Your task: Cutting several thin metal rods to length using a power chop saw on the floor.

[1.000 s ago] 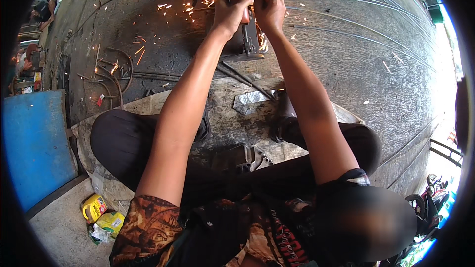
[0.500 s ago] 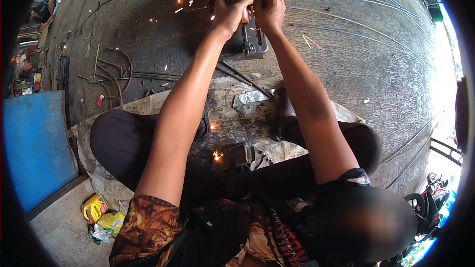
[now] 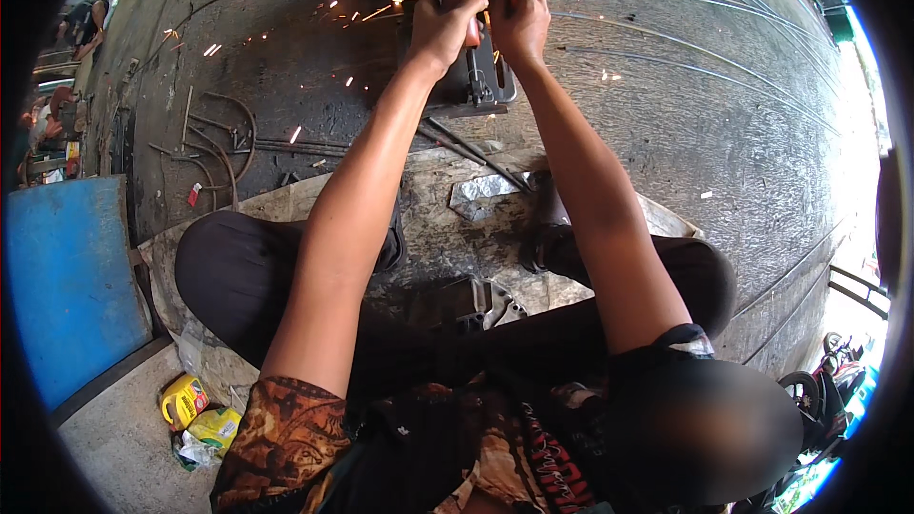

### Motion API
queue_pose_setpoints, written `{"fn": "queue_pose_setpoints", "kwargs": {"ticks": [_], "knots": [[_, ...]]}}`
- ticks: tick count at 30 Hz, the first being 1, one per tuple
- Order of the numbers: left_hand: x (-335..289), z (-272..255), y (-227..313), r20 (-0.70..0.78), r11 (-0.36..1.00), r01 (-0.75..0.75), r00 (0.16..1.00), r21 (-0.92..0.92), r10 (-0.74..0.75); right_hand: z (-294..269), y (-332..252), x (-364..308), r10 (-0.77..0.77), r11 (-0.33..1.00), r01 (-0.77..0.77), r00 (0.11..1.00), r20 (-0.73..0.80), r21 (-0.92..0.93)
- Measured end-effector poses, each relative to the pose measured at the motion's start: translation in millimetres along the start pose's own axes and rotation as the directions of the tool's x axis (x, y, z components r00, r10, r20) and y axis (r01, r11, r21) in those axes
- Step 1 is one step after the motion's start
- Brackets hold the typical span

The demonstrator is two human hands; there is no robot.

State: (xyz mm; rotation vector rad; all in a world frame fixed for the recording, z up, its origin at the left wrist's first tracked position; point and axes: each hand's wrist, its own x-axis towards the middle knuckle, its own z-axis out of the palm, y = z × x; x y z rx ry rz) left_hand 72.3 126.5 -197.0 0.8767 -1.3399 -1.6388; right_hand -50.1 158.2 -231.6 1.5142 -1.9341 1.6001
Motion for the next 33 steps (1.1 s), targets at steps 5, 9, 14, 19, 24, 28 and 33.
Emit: {"fn": "queue_pose_setpoints", "kwargs": {"ticks": [5,9,14,19,24,28,33], "knots": [[0,-3,1,0.029,1.000,0.005,1.000,0.004,-0.005,-1,-8,1,-0.008,1.000,0.008,1.000,0.002,-0.016],[3,-2,-4,-0.013,0.999,-0.030,0.999,0.015,0.031,0,-6,1,0.099,0.992,-0.100,0.995,0.014,0.082],[2,-2,-4,0.012,1.000,-0.016,1.000,0.020,0.016,1,-4,0,0.154,0.977,-0.153,0.988,0.001,0.148],[1,-1,-4,-0.024,1.000,0.011,1.000,0.015,-0.010,1,-8,-1,0.153,0.982,-0.155,0.988,0.029,0.105],[1,-3,-3,-0.009,1.000,0.013,1.000,0.027,-0.013,4,-2,-1,0.042,0.999,-0.042,0.999,0.009,0.015],[-7,3,5,-0.007,1.000,0.018,1.000,0.012,-0.018,3,1,-2,0.028,0.999,-0.028,0.999,0.021,0.017],[2,-6,-5,-0.012,0.999,-0.012,1.000,0.032,0.013,1,-9,-2,0.117,0.988,-0.118,0.993,0.017,0.098]]}}
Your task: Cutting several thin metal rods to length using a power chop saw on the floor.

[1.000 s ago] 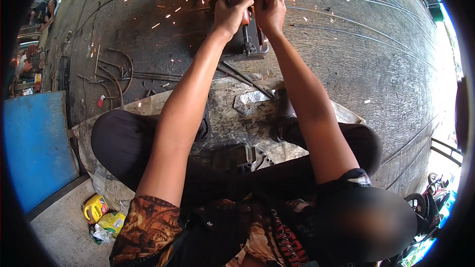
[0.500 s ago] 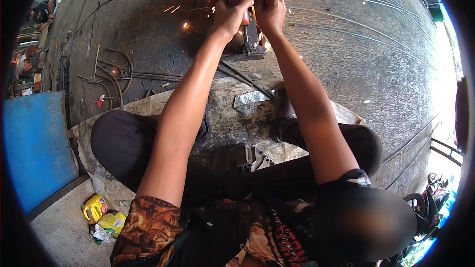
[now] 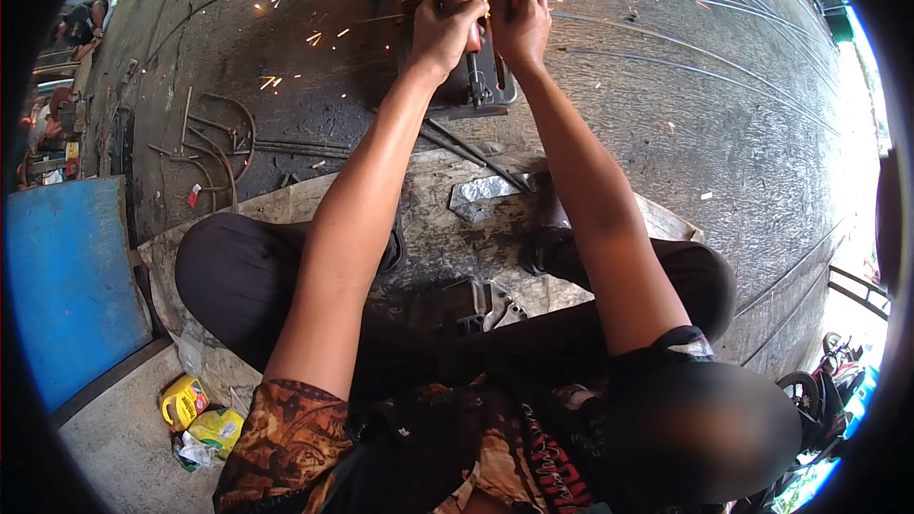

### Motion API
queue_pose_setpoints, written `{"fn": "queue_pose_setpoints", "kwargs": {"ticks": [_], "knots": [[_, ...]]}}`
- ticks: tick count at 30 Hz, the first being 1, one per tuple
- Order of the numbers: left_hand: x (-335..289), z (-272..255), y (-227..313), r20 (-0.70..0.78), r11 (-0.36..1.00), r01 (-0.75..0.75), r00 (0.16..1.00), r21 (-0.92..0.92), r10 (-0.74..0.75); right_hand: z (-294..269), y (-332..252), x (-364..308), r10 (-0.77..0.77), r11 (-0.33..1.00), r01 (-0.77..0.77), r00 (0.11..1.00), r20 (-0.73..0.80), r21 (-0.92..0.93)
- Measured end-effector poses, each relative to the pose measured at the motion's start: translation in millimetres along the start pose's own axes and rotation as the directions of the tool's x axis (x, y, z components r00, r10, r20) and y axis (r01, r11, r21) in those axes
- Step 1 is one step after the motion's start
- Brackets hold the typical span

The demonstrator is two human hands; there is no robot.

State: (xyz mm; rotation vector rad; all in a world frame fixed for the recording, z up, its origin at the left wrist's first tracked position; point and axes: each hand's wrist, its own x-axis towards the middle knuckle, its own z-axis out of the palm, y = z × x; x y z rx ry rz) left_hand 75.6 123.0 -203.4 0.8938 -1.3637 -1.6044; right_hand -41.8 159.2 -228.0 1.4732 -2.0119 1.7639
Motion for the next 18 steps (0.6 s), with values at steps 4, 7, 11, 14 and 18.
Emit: {"fn": "queue_pose_setpoints", "kwargs": {"ticks": [4,7,11,14,18], "knots": [[-2,1,0,0.021,0.999,0.002,1.000,0.037,-0.003,2,8,-1,-0.072,0.997,0.071,0.996,-0.043,-0.021],[-3,5,1,0.021,0.999,-0.004,1.000,0.035,0.003,1,15,-2,-0.154,0.988,0.152,0.982,-0.111,-0.031],[0,2,-5,-0.031,0.997,-0.063,0.997,0.043,0.064,2,10,-5,-0.085,0.996,0.085,0.993,-0.078,-0.005],[1,1,-6,0.011,0.999,-0.033,0.999,0.004,0.033,4,14,-5,-0.096,0.995,0.097,0.991,-0.093,0.004],[-3,5,0,0.052,0.999,-0.018,0.998,0.027,0.017,7,26,-5,-0.097,0.994,0.092,0.992,-0.078,-0.055]]}}
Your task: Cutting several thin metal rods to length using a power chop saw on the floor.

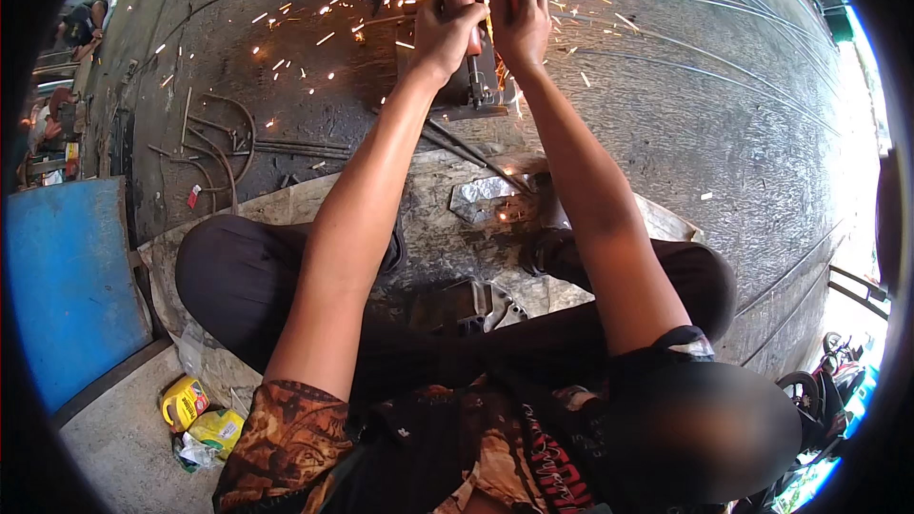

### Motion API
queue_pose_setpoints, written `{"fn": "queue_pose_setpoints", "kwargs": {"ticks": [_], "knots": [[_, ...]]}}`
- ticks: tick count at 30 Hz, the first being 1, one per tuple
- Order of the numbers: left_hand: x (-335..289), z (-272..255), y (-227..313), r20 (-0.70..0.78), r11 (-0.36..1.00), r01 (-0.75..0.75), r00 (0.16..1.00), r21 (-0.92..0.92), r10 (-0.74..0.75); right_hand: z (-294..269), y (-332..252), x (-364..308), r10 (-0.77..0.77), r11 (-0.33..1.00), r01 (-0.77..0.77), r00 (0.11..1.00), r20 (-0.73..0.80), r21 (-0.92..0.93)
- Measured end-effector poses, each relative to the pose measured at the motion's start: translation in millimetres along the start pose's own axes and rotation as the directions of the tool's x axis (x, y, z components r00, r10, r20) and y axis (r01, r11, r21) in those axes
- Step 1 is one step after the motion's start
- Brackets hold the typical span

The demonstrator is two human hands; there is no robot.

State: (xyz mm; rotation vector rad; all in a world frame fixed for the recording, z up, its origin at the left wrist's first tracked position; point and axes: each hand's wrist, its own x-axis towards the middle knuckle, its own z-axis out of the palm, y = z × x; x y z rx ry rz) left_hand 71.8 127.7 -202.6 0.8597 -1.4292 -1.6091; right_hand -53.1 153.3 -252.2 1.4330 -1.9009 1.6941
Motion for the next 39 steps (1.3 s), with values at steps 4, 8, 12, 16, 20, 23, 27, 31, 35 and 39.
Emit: {"fn": "queue_pose_setpoints", "kwargs": {"ticks": [4,8,12,16,20,23,27,31,35,39], "knots": [[-1,-2,-3,-0.018,1.000,-0.010,1.000,-0.020,0.010,2,-4,0,-0.012,0.999,0.012,1.000,-0.012,0.034],[-2,-2,-2,-0.011,1.000,0.026,1.000,-0.010,-0.026,-6,-10,-1,0.019,0.996,-0.021,1.000,0.015,0.088],[-3,-1,-4,-0.057,0.997,0.039,0.997,-0.062,-0.042,-2,-6,-3,-0.012,0.999,0.012,1.000,-0.003,0.032],[-7,-1,-15,-0.081,0.999,-0.007,0.997,-0.041,0.004,2,2,-10,0.032,0.999,-0.033,0.999,0.038,0.037],[-24,1,-28,-0.079,0.999,0.002,0.997,-0.044,-0.005,1,8,-28,0.003,1.000,-0.004,1.000,0.014,0.025],[-14,-2,-26,-0.090,1.000,0.011,0.996,-0.016,-0.012,4,1,-22,0.007,0.999,-0.007,1.000,0.006,0.032],[10,2,1,-0.110,0.999,0.049,0.993,-0.004,-0.049,-3,-12,6,0.062,0.998,-0.064,0.996,0.056,0.027],[45,7,52,-0.067,0.974,0.225,0.973,0.033,-0.222,-12,-35,59,0.101,0.995,-0.102,0.986,0.133,0.006],[121,8,93,0.181,0.934,0.357,0.921,-0.033,-0.346,9,-23,120,0.037,0.998,-0.030,0.990,0.133,-0.054],[183,8,146,0.267,0.906,0.410,0.866,0.107,-0.423,26,-17,182,-0.141,0.979,0.156,0.983,0.116,-0.130]]}}
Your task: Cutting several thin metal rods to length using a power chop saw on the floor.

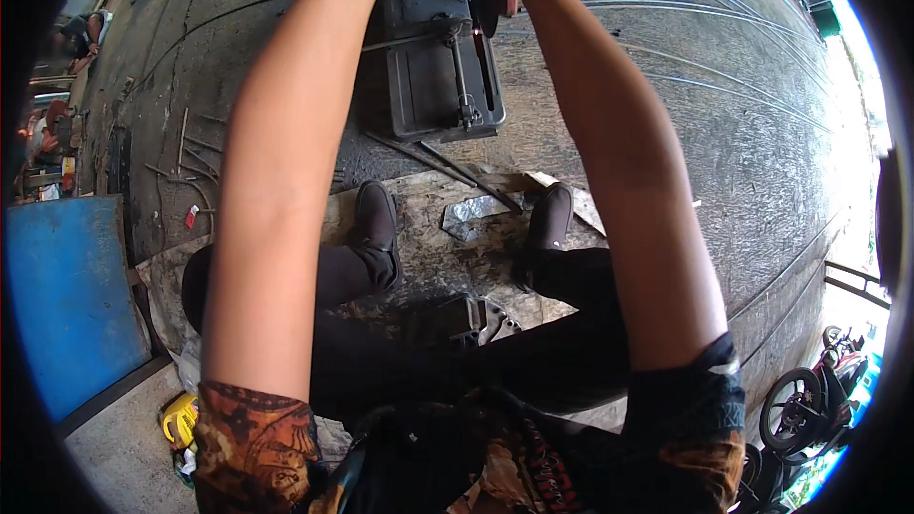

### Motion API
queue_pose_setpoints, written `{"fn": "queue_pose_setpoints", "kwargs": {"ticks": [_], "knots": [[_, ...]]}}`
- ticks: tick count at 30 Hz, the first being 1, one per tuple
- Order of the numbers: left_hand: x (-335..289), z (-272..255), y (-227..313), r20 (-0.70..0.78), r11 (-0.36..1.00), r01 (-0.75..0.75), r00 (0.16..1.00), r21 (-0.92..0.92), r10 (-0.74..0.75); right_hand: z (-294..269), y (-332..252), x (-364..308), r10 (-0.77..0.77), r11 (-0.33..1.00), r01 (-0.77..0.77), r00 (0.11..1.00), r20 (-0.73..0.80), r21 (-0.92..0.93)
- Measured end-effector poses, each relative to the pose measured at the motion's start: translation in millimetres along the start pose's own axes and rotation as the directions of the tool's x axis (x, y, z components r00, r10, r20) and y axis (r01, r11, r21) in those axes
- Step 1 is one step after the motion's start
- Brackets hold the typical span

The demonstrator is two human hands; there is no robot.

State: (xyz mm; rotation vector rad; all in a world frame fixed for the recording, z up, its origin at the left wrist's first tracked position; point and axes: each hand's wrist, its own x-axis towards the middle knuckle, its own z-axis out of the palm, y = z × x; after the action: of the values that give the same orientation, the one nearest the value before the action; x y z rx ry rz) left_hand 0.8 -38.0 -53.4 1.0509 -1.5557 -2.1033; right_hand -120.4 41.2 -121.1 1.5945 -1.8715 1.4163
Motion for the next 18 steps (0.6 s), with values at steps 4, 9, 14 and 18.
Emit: {"fn": "queue_pose_setpoints", "kwargs": {"ticks": [4,9,14,18], "knots": [[18,-26,35,-0.038,0.997,0.080,0.996,0.007,-0.080,6,-23,28,0.295,0.955,-0.291,0.926,0.234,-0.054],[45,-36,62,-0.131,0.991,0.106,0.987,0.082,-0.094,9,-24,58,0.404,0.914,-0.400,0.882,0.242,-0.069],[75,-43,91,-0.088,0.978,0.069,0.995,0.199,-0.052,10,-10,86,0.310,0.949,-0.276,0.908,0.283,-0.154],[85,-47,93,-0.265,0.980,0.024,0.964,0.199,0.030,14,-14,87,0.323,0.945,-0.291,0.905,0.279,-0.152]]}}
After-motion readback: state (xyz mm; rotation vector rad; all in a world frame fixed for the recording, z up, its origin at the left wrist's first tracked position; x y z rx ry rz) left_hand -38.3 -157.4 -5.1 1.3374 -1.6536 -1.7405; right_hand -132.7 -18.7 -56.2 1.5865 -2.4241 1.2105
